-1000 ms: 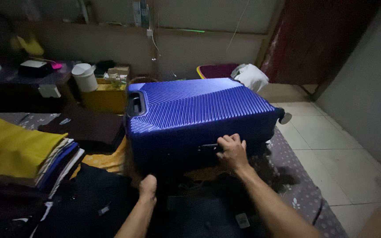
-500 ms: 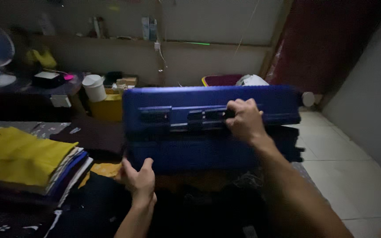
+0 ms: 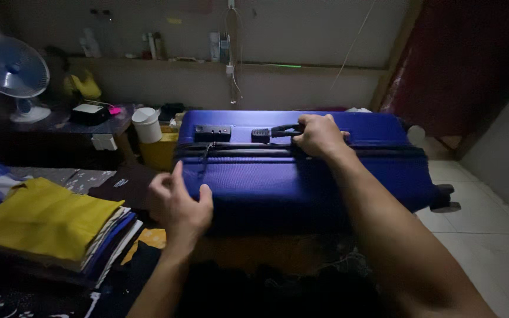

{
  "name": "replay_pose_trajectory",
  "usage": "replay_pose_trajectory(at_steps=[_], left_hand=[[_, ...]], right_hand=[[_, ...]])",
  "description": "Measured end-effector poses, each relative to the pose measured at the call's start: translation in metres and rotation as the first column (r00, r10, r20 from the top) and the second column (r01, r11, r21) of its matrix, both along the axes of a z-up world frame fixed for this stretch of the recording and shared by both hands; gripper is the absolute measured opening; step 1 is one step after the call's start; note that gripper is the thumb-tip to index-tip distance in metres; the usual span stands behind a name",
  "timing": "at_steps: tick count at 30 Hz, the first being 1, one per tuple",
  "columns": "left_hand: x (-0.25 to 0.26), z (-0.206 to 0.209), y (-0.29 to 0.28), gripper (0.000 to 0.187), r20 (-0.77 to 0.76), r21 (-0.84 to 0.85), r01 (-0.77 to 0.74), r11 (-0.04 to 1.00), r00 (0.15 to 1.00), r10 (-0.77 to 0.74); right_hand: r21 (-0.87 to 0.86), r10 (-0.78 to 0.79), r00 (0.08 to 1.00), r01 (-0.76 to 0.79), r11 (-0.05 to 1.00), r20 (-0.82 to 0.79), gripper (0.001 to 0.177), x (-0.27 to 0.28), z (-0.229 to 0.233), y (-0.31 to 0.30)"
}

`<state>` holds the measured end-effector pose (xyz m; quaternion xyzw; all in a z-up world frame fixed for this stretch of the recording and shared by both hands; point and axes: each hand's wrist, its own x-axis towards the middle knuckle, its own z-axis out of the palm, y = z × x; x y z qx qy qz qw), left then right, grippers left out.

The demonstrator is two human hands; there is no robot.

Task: The person puts folded clothes into a suitcase, secures the internal straps, closes and zips the suitcase, and then folds additional clothing items on a bed.

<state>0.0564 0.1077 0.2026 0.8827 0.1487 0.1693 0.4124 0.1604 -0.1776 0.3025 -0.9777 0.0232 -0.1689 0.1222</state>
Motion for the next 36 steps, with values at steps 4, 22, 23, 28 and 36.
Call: replay_pose_trajectory(at_steps=[4, 22, 23, 28, 36], left_hand=[[0.036, 0.009, -0.023, 0.071, 0.288, 0.486, 0.103, 0.868, 0.919, -0.27], [0.075, 0.058, -0.149, 0.085, 0.04, 0.65, 0.299, 0.698, 0.905, -0.424], [0.07, 0.062, -0.157, 0.085, 0.04, 0.655, 0.307, 0.691, 0.898, -0.437], [0.057, 0.082, -0.192, 0.075, -0.04, 0.546, 0.296, 0.784, 0.944, -0.329], [0.1, 0.068, -0.227, 0.06, 0.11, 0.594, 0.217, 0.775, 0.932, -0.345]], right_hand=[[0.004, -0.043, 0.997, 0.044, 0.999, -0.066, 0.045, 0.001, 0.003, 0.007], [-0.019, 0.095, 0.928, -0.095, 0.995, 0.36, 0.044, -0.031, -0.007, -0.109], [-0.018, 0.036, 0.91, -0.031, 0.999, 0.412, 0.038, -0.03, -0.004, -0.141], [0.388, -0.398, 0.845, 0.254, 0.886, 0.356, 0.029, -0.008, -0.034, -0.348], [0.908, 0.049, 0.947, 0.288, 0.303, -0.317, 0.023, -0.001, -0.193, -0.472]])
